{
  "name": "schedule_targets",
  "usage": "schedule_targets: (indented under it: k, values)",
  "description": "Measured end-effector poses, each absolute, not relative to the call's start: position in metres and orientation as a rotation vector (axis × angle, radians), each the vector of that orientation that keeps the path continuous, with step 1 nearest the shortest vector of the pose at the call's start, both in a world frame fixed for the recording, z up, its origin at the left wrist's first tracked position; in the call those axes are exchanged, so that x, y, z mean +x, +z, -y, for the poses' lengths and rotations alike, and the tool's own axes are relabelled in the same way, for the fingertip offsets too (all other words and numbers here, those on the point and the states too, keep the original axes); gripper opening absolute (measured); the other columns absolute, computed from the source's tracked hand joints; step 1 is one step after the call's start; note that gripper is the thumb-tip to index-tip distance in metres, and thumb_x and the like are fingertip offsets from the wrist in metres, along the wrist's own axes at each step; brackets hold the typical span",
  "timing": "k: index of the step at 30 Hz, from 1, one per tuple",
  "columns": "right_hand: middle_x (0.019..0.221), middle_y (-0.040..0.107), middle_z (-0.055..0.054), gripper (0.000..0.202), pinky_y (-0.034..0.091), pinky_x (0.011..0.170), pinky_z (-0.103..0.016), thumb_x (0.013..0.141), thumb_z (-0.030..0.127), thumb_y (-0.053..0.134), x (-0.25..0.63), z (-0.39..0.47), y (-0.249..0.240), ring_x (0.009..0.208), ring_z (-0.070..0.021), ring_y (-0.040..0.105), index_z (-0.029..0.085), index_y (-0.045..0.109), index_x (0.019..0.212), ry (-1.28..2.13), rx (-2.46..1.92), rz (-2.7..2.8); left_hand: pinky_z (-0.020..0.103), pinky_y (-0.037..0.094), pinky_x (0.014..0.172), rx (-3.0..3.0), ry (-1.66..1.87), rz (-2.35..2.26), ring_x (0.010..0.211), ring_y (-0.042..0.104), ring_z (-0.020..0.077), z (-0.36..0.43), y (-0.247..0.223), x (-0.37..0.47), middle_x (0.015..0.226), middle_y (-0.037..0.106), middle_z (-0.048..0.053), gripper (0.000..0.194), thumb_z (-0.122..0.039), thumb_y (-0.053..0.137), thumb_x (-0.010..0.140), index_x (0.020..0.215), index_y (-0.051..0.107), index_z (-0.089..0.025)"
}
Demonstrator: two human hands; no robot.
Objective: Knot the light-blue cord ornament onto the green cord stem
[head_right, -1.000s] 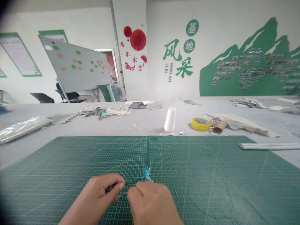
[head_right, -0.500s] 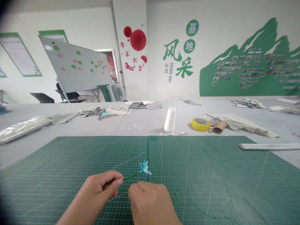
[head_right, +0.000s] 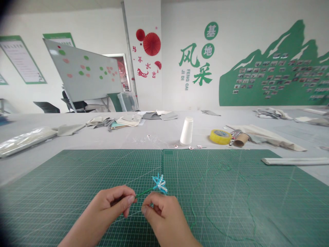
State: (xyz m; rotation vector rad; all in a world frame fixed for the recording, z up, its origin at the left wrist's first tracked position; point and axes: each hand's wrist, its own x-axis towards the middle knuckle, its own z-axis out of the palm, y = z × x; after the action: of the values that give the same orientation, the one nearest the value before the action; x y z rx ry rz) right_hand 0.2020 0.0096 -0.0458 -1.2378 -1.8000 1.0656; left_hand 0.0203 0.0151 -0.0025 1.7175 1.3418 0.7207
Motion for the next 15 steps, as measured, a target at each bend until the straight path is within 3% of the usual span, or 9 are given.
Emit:
schedule_targets:
  k: [5, 9, 15]
  values:
    - [0.057, 0.038, 0.006, 0.021, 0.027, 0.052, -0.024, 0.080, 0.037, 0.061, 0.206, -0.017, -0.048, 0.054, -0.0118, 0.034, 0.018, 0.064, 0.070, 1.331, -1.101, 1.592, 0.026, 0.035, 0.060, 1.681, 0.683, -1.204, 0.058, 0.048, 0.0142, -0.015, 0.000, 0.020, 0.055, 0.055, -0.003, 0.024, -0.033, 0.052, 0.084, 0.071, 0.064, -0.017]
    - [0.063, 0.052, 0.002, 0.020, 0.031, 0.057, -0.025, 0.080, 0.035, 0.067, 0.216, -0.024, -0.049, 0.060, -0.0126, 0.042, 0.017, 0.067, 0.072, 1.372, -0.958, 1.647, 0.024, 0.035, 0.060, 1.634, 0.632, -1.109, 0.056, 0.048, 0.0127, -0.013, 0.000, 0.020, 0.054, 0.055, -0.004, 0.023, -0.033, 0.055, 0.082, 0.072, 0.066, -0.016]
    - [0.053, 0.042, 0.006, 0.028, 0.023, 0.049, -0.023, 0.077, 0.043, 0.073, 0.227, -0.032, -0.054, 0.051, -0.0089, 0.030, 0.015, 0.071, 0.071, 1.607, -0.818, 1.664, 0.021, 0.032, 0.051, 1.665, 0.435, -1.053, 0.048, 0.046, 0.0106, -0.009, -0.001, 0.023, 0.051, 0.053, -0.003, 0.023, -0.029, 0.056, 0.077, 0.069, 0.070, -0.014]
